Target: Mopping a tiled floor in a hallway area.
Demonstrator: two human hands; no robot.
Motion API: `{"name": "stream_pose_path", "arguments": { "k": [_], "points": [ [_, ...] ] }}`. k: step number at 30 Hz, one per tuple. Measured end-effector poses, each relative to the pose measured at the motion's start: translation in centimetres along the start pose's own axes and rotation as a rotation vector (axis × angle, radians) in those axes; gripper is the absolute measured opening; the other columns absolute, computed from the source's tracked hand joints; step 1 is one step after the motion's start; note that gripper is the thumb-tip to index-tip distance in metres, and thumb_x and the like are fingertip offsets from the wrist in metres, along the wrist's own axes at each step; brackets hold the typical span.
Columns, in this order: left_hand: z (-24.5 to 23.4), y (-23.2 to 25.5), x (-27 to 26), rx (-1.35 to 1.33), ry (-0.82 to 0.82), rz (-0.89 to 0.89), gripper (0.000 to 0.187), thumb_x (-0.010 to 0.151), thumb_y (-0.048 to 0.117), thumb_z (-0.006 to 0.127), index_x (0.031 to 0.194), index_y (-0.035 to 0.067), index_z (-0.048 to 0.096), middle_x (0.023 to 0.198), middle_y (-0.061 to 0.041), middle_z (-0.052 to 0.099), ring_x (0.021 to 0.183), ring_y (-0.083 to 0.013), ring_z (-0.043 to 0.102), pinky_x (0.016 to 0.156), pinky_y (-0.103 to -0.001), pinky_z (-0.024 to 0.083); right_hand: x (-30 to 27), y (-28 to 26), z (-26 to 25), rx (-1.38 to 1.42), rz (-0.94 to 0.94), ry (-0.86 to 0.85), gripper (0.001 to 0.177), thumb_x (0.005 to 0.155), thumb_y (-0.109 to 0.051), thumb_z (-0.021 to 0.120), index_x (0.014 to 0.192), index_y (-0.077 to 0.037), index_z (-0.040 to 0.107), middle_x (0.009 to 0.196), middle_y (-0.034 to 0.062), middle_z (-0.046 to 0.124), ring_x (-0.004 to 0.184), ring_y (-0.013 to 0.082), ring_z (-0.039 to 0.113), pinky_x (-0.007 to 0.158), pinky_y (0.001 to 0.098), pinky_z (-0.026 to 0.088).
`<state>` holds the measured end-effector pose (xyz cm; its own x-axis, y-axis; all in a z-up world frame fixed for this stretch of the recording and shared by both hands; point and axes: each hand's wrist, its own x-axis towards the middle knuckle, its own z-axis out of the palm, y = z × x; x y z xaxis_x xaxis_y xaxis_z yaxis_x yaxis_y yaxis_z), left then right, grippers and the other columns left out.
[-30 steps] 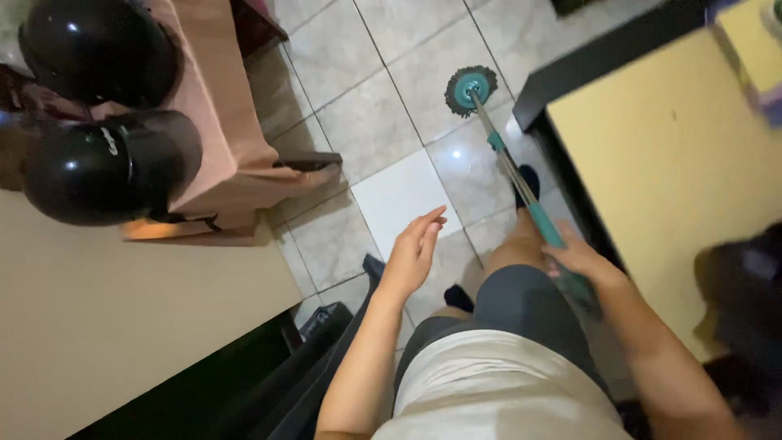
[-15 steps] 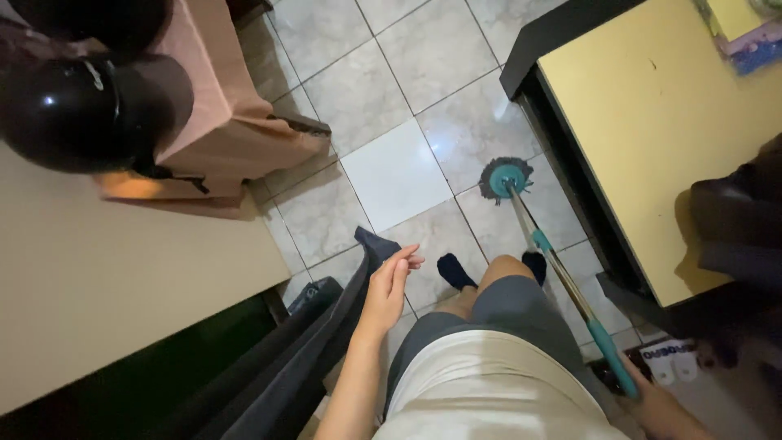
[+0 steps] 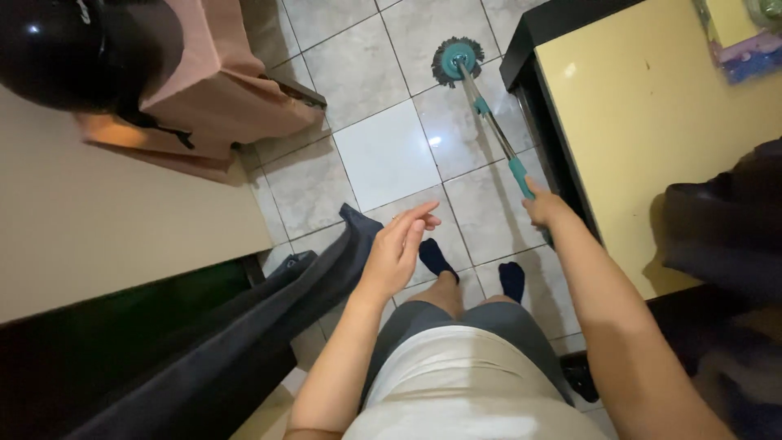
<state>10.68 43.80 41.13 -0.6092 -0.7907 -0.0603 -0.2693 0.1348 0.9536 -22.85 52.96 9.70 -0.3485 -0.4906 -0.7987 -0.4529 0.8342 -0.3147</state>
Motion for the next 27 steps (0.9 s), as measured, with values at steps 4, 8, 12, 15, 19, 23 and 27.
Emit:
{"name": "stream_pose_path", "arguments": {
  "k": [4,8,12,15,19,23,27],
  "points": [
    [2.7,1.0,-0.5,-0.061,0.012,-0.011,0.033,0.111,0.02,0.046,0.136,0.005,0.063,0.108,-0.011,0.074,0.1,-0.0202,0.071,0.091,-0.031,0.056,2.8,9.2,3.5,-0.263,-0.083,0.081,0.073,0.1,-0.042,0.053,0.164,-0.045,0.016,0.126,0.029,0.065,0.109,0.0461,0.066,0.096,0.0502,0.052],
    [5.8,0.6,-1.0,-0.04,0.008,-0.021,0.034,0.112,0.021,0.045,0.136,0.005,0.063,0.108,-0.01,0.074,0.1,-0.0192,0.072,0.091,-0.031,0.057,-10.4,19.7,5.1,-0.227,0.002,0.001,0.072,0.103,-0.041,0.051,0.166,-0.046,0.015,0.119,0.0308,0.07,0.105,0.0464,0.069,0.092,0.0521,0.054],
    [9.3,1.0,-0.9,-0.019,-0.025,-0.088,0.035,0.11,0.021,0.046,0.136,0.005,0.064,0.107,-0.01,0.075,0.098,-0.0194,0.072,0.09,-0.032,0.055,-22.2,32.8,10.2,-0.17,0.098,-0.185,0.09,0.098,-0.032,0.057,0.165,-0.047,0.0,0.11,0.0273,0.07,0.09,0.0401,0.071,0.083,0.0504,0.057],
    [11.8,2.0,-0.8,-0.008,-0.051,-0.097,0.035,0.11,0.021,0.046,0.135,0.005,0.064,0.107,-0.01,0.076,0.099,-0.0191,0.072,0.091,-0.032,0.055,-27.8,38.0,12.6,-0.171,0.218,-0.285,0.101,0.095,-0.034,0.065,0.167,-0.04,-0.007,0.112,0.0267,0.073,0.089,0.0405,0.074,0.083,0.0492,0.059],
    [14.5,3.0,-1.2,-0.052,-0.054,-0.061,0.034,0.11,0.021,0.047,0.135,0.005,0.064,0.109,-0.01,0.075,0.101,-0.0185,0.072,0.092,-0.032,0.056,-29.1,35.8,10.0,-0.053,0.207,-0.262,0.099,0.092,-0.032,0.064,0.166,-0.039,-0.002,0.123,0.0264,0.065,0.107,0.0432,0.069,0.093,0.0479,0.057],
    [15.8,3.0,-2.4,-0.108,-0.049,-0.08,0.034,0.111,0.021,0.047,0.135,0.004,0.064,0.107,-0.01,0.075,0.1,-0.0195,0.072,0.092,-0.033,0.056,-20.7,33.0,7.6,0.05,-0.065,-0.061,0.078,0.1,-0.036,0.055,0.162,-0.029,0.01,0.126,0.0324,0.064,0.109,0.0487,0.068,0.09,0.0513,0.055],
    [16.8,2.7,-3.2,-0.147,-0.022,-0.052,0.034,0.111,0.02,0.046,0.134,0.002,0.064,0.107,-0.01,0.075,0.1,-0.0192,0.071,0.093,-0.033,0.056,-13.4,24.7,2.9,-0.069,0.069,-0.039,0.085,0.097,-0.041,0.054,0.167,-0.035,0.006,0.127,0.0344,0.064,0.112,0.0505,0.067,0.101,0.052,0.051]
  ]
}}
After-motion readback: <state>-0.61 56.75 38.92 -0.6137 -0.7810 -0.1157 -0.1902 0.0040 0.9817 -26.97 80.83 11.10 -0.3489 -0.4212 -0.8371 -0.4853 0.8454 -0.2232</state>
